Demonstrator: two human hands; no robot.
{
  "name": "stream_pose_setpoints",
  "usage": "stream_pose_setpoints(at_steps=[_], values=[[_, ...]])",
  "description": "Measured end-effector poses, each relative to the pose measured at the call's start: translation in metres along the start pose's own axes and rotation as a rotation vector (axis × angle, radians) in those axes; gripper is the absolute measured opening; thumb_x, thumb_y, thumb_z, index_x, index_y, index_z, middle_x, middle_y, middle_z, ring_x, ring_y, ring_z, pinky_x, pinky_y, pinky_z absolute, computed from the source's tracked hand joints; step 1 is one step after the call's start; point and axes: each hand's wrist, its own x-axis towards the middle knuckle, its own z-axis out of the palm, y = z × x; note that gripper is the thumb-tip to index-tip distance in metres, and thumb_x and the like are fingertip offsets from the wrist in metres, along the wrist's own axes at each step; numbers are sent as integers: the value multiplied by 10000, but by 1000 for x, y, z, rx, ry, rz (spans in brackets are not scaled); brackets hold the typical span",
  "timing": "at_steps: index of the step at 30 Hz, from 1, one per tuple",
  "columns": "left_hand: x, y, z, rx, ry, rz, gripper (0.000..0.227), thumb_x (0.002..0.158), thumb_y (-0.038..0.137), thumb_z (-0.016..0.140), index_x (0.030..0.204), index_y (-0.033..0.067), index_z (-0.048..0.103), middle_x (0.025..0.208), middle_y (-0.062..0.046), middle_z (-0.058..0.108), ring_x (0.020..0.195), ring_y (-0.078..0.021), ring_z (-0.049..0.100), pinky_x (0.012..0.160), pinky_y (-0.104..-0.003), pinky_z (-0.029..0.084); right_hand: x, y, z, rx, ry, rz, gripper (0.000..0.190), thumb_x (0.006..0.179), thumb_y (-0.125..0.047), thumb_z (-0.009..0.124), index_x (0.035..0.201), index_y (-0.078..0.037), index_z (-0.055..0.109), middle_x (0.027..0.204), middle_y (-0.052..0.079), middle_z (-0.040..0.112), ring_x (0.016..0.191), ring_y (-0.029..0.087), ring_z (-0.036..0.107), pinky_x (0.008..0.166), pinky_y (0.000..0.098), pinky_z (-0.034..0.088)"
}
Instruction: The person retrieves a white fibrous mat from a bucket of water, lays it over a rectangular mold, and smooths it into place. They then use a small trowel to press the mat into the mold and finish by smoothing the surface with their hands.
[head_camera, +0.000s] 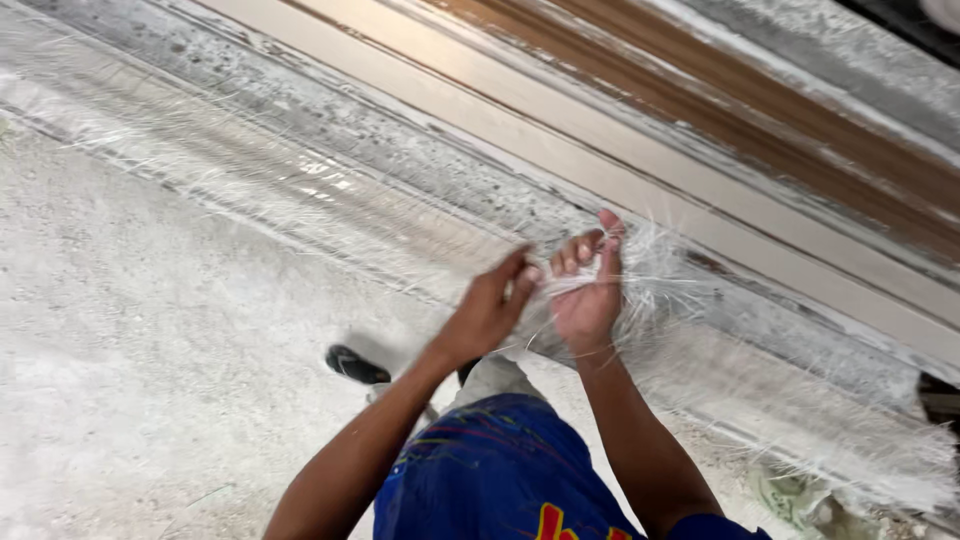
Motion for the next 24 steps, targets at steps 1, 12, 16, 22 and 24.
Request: stream_pose_setpoints(at_steps=[1, 12, 16, 22, 24], values=[[-7, 2, -8, -59, -101, -183, 317, 1037, 243, 537, 1242, 29, 650, 887, -209, 716, 817, -332, 730, 779, -417, 566, -2, 12, 7, 45, 32, 40, 391, 1084, -319, 553, 1407, -106, 497, 877, 0, 496, 751, 125, 458, 706, 310, 460], [34, -101, -235, 1077, -24, -114, 179, 950, 140, 633, 1058, 6, 683, 945, -135, 705, 920, -305, 668, 805, -465, 525, 54, -1, 52, -177, 326, -485, 275, 1055, -330, 597, 1235, -122, 604, 731, -53, 444, 531, 54, 369, 412, 224, 308], [17, -92, -252, 1284, 633, 451, 445, 869, 351, 537, 1082, -30, 627, 984, -194, 759, 976, -409, 662, 847, -607, 502, 18, 87, 112, -206, 335, -372, 234, 1050, -314, 595, 1196, -130, 601, 742, -39, 451, 528, 47, 360, 412, 215, 305], [-15, -61, -262, 22, -57, 69, 329, 1082, 269, 545, 1159, -25, 669, 892, -234, 691, 801, -384, 679, 752, -470, 549, -1, 197, 165, 25, 123, -159, 382, 1131, -309, 526, 1410, -51, 562, 794, -11, 529, 652, 79, 466, 564, 234, 413], [-12, -74, -290, 145, 46, 81, 293, 1075, 250, 544, 1061, 6, 706, 858, -209, 697, 728, -372, 671, 690, -460, 537, 15, 180, 164, -108, 111, -282, 415, 1129, -331, 543, 1437, -53, 553, 783, -31, 512, 610, 55, 428, 515, 217, 381]])
